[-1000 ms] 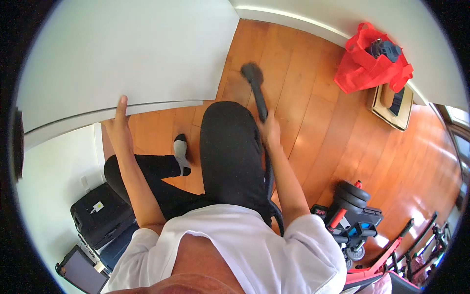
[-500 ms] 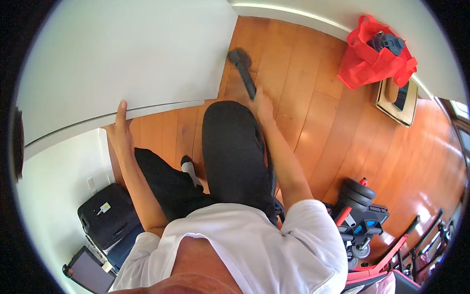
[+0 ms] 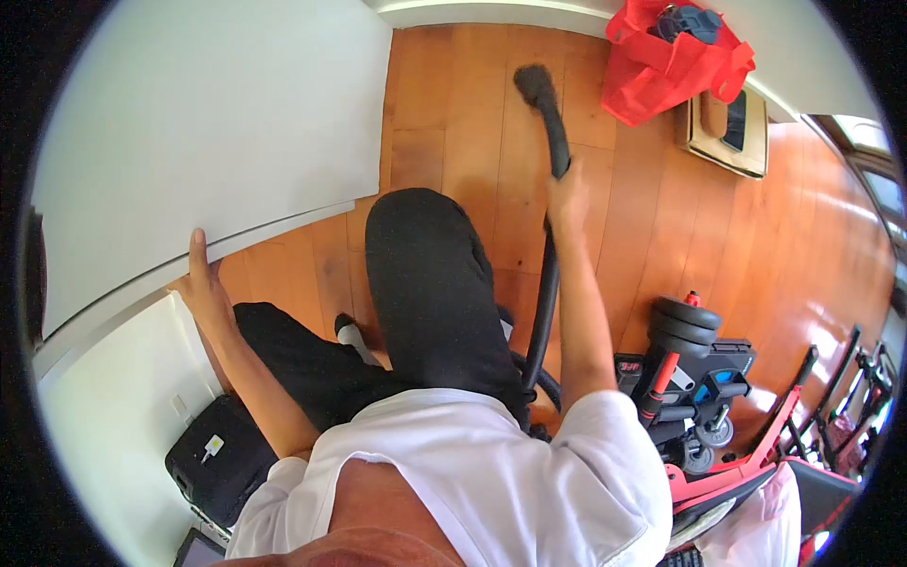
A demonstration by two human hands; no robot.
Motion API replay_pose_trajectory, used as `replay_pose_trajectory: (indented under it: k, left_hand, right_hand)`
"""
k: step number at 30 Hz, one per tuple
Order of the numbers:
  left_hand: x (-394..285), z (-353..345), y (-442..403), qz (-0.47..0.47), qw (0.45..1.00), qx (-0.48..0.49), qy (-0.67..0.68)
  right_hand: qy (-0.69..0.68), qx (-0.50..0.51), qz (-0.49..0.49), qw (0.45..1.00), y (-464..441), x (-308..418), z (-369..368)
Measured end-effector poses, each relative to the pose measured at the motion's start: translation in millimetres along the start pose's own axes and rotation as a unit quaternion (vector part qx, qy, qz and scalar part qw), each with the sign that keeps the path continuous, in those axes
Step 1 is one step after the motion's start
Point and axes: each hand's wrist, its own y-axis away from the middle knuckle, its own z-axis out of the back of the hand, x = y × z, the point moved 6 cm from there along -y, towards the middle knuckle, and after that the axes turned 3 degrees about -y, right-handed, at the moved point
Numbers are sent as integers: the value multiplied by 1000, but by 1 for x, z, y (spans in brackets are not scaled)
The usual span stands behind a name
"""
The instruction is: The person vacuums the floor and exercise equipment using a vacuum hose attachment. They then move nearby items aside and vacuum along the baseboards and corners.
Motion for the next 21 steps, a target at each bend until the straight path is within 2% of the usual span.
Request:
replay_pose_trajectory:
  k: [1, 3, 5, 8, 9, 10, 11, 12, 14, 17, 19, 21]
  left_hand:
    - [-1, 0, 1, 4, 1000, -8, -1]
    - [-2, 0, 3, 14, 1000, -16, -3]
    - [-2, -2, 4, 16, 1000, -16, 3]
    - [-1, -3, 3, 10, 1000, -2, 15]
    - [-2, -3, 2, 12, 1000, 3, 15]
    - [-1, -2, 3, 15, 1000, 7, 14]
    - [0, -2, 3, 14, 1000, 11, 11]
    - [1, -1, 2, 12, 1000, 16, 8]
    - [1, 1, 1, 4, 1000, 13, 6]
    - [4, -1, 1, 10, 1000, -2, 9]
    - [11, 3, 0, 39, 999, -5, 3]
    - [12, 7, 0, 52, 998, -5, -28]
  right_hand:
    - [1, -35, 64, 997, 15, -35, -9]
    - [67, -2, -14, 998, 82, -57, 5]
    - [42, 0, -74, 996, 122, -81, 19]
    - [57, -63, -50, 995, 80, -71, 24]
    - [34, -116, -2, 993, 46, -60, 19]
    - [25, -135, -1, 991, 5, -52, 11]
    - [-7, -84, -61, 995, -39, -40, 2]
    - [21, -131, -1, 991, -68, -19, 0]
    - [38, -108, -1, 993, -87, 28, 8]
    - [23, -63, -33, 997, -48, 0, 20]
    - [18, -99, 13, 995, 11, -43, 17]
    - [7, -64, -48, 997, 71, -63, 21]
